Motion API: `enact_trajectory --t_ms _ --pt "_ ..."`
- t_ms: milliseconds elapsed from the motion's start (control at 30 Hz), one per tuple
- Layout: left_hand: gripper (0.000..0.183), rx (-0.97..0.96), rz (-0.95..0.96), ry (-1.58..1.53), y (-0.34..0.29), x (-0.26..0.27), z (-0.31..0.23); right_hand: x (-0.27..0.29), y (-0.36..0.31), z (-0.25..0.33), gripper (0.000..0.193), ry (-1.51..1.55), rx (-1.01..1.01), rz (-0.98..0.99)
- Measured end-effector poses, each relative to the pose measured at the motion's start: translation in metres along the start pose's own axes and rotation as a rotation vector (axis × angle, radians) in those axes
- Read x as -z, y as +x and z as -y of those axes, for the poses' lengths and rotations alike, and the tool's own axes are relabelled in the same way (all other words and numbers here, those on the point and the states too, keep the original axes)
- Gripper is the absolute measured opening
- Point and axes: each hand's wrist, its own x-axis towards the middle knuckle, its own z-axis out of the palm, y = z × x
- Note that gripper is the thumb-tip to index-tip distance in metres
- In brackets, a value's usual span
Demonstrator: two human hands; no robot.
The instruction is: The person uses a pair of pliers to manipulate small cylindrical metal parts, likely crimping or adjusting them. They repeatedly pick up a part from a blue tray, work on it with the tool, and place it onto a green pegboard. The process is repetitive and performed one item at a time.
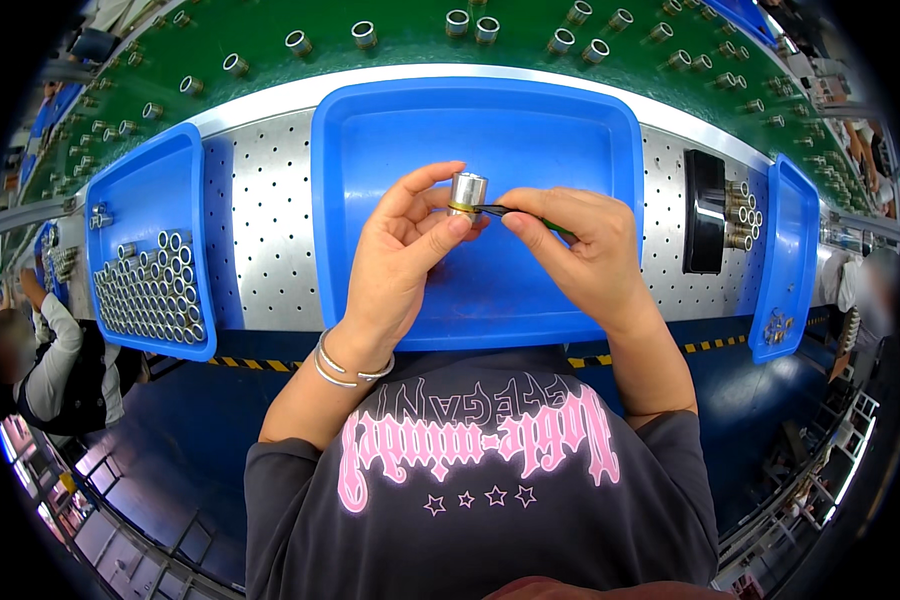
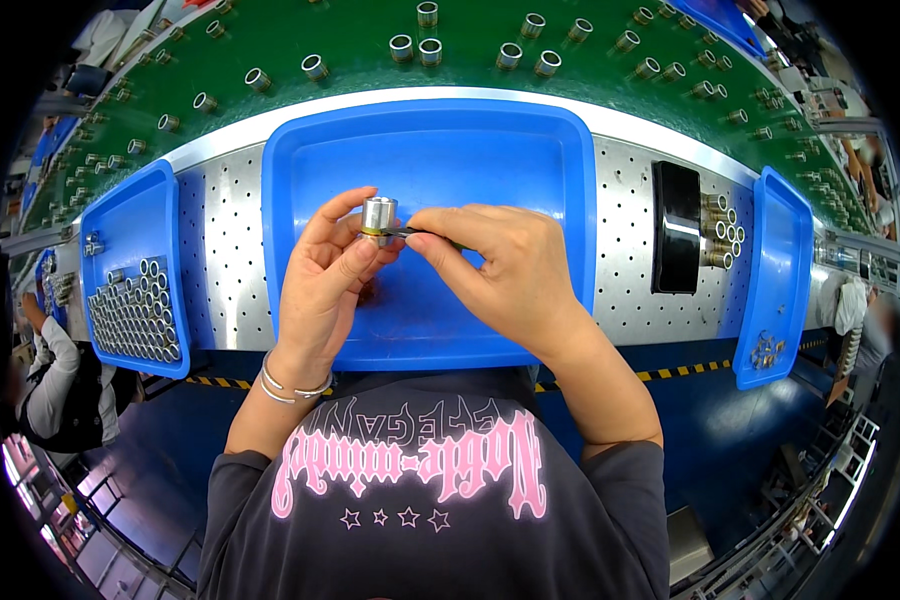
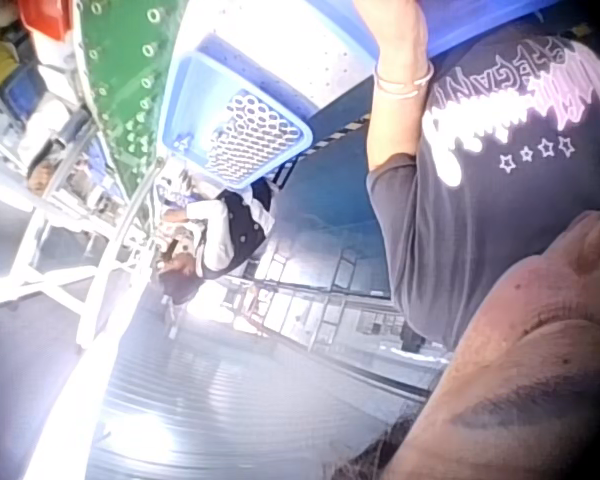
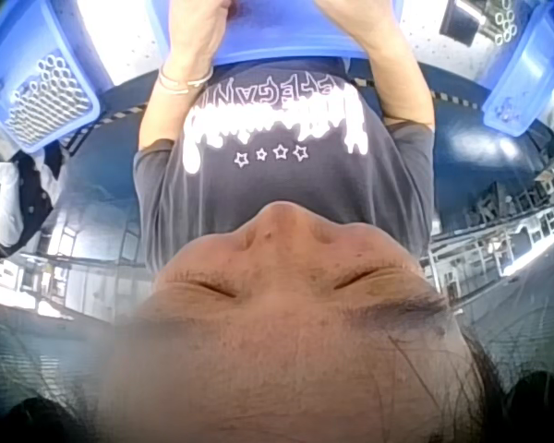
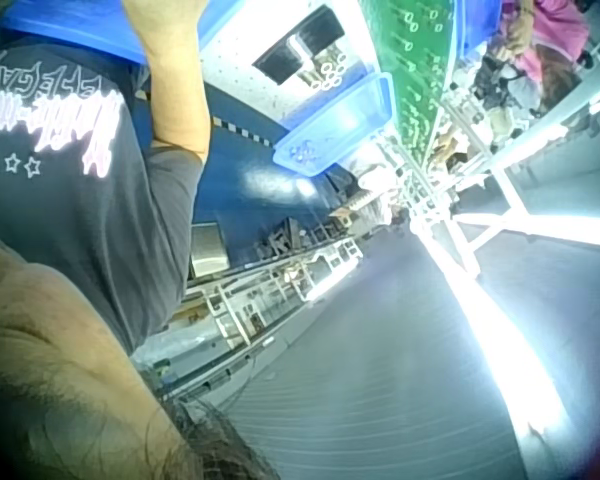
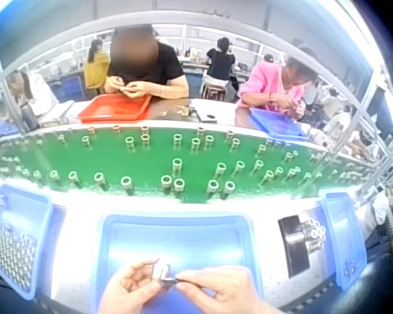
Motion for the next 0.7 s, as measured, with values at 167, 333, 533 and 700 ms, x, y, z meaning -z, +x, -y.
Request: enact_trajectory --t_ms 167,333,533,700 --pt "0.044 0.010 -0.009 -0.002 0.000 0.000 -0.001 0.000 0.000 0.001 0.011 0.006 -0.033 0.017" --pt "0.042 0.069 -0.015 -0.145 0.000 -0.001 -0.004 -0.002 -0.001 0.002 0.016 0.277 -0.230 0.047" --pt "0.042 0.059 -0.027 -0.135 0.000 -0.002 -0.001 -0.012 0.001 -0.002 0.017 0.210 -0.089 0.061" --pt "0.041 0.082 0.001 -0.124 0.000 0.000 -0.001 -0.011 0.002 -0.001 0.020 0.217 -0.022 -0.013"
